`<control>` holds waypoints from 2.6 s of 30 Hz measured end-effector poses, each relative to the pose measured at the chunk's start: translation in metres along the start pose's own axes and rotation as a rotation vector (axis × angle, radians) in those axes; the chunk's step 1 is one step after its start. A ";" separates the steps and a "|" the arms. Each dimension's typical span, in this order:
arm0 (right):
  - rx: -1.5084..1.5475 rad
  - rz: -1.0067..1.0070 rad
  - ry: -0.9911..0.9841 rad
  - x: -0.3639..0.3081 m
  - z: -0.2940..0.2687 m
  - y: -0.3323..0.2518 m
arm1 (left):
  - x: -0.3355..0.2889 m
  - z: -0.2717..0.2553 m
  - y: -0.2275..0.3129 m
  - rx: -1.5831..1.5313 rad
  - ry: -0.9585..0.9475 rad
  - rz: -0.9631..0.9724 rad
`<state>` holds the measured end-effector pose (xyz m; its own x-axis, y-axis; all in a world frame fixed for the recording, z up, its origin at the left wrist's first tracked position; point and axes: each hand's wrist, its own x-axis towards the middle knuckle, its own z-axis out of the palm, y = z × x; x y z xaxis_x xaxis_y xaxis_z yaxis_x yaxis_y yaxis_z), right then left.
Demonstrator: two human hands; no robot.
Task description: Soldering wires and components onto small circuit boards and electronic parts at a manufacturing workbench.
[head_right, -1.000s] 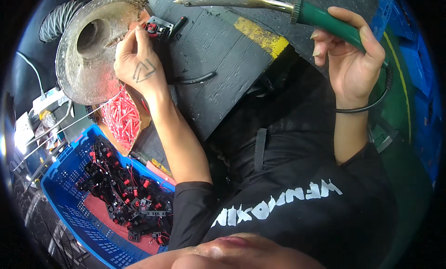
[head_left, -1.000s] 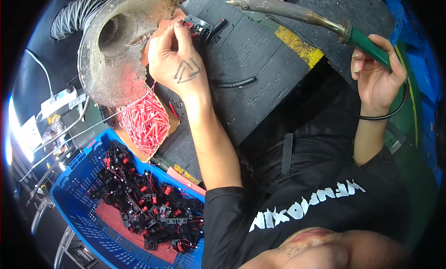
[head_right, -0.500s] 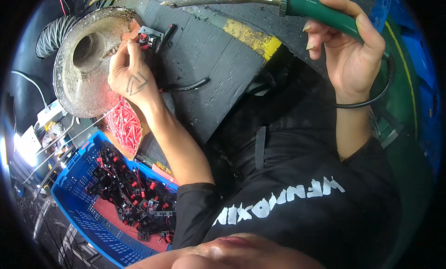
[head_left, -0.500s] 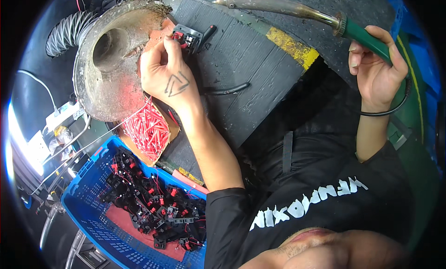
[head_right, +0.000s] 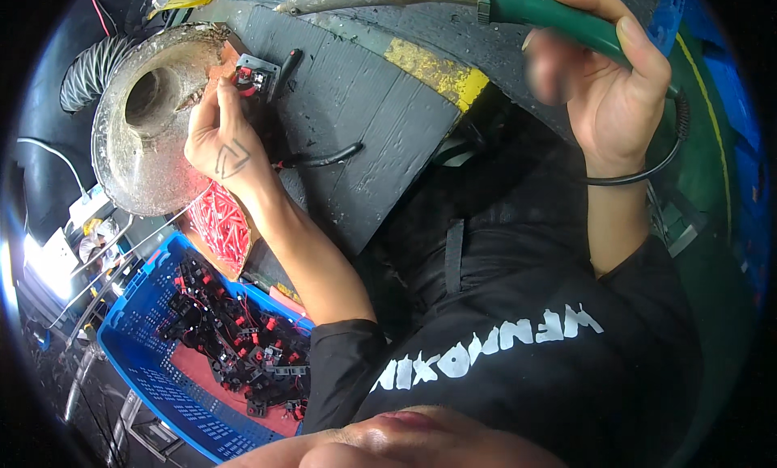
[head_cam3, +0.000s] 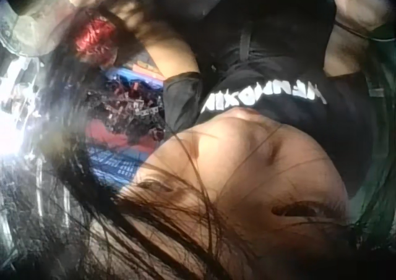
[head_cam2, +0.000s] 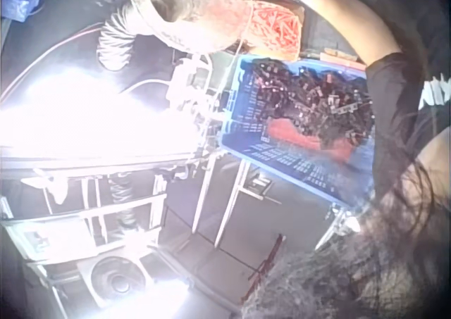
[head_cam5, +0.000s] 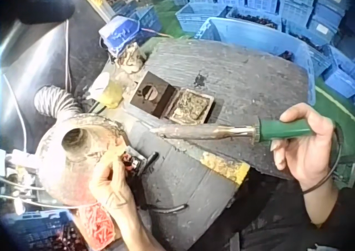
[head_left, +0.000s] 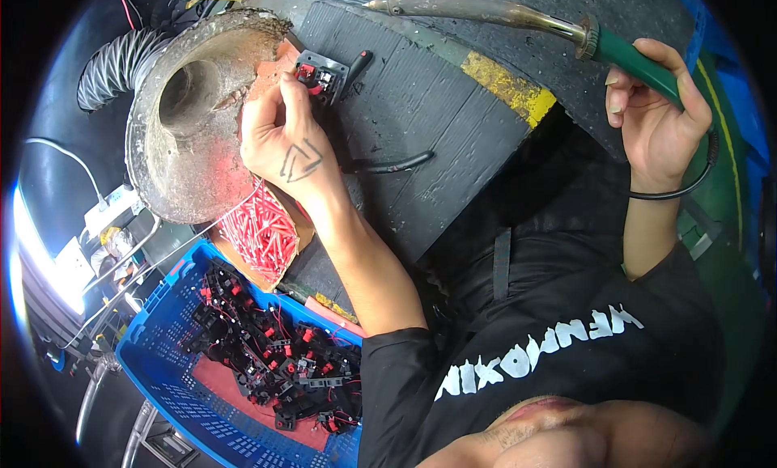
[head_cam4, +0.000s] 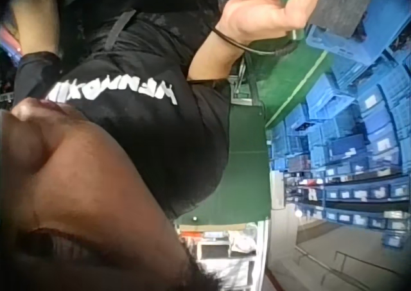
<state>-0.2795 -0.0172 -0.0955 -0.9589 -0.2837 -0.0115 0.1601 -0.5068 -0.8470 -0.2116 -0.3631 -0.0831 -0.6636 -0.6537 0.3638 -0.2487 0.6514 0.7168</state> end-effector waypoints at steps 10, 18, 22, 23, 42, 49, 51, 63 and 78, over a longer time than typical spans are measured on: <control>0.010 0.001 -0.031 0.000 -0.002 -0.001 | -0.002 0.003 0.010 0.092 0.018 0.014; -0.003 -0.030 -0.002 -0.008 -0.006 -0.011 | -0.002 0.003 0.008 0.169 0.008 0.026; 0.000 -0.047 0.007 -0.014 -0.009 -0.016 | 0.000 -0.003 0.003 0.047 -0.001 0.076; 0.006 -0.045 0.013 -0.015 -0.010 -0.017 | 0.000 -0.006 0.000 0.044 0.001 0.079; 0.015 -0.066 0.028 -0.028 0.001 -0.023 | -0.001 -0.057 -0.005 0.443 -0.262 0.520; -0.022 -0.041 -0.064 -0.013 0.014 -0.016 | -0.005 -0.043 0.000 0.097 -0.150 0.357; -0.013 -0.038 -0.049 -0.009 0.015 -0.014 | -0.006 -0.030 0.008 0.160 -0.061 0.270; -0.048 0.011 -0.048 0.003 0.025 -0.016 | -0.007 0.010 0.019 0.192 0.168 0.056; -0.032 0.078 -0.144 0.030 0.018 -0.009 | -0.016 0.018 0.016 0.021 0.181 0.010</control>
<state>-0.3054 -0.0359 -0.0785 -0.8998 -0.4364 -0.0034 0.2230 -0.4531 -0.8631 -0.2176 -0.3353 -0.0888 -0.5286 -0.7046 0.4735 -0.2589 0.6650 0.7005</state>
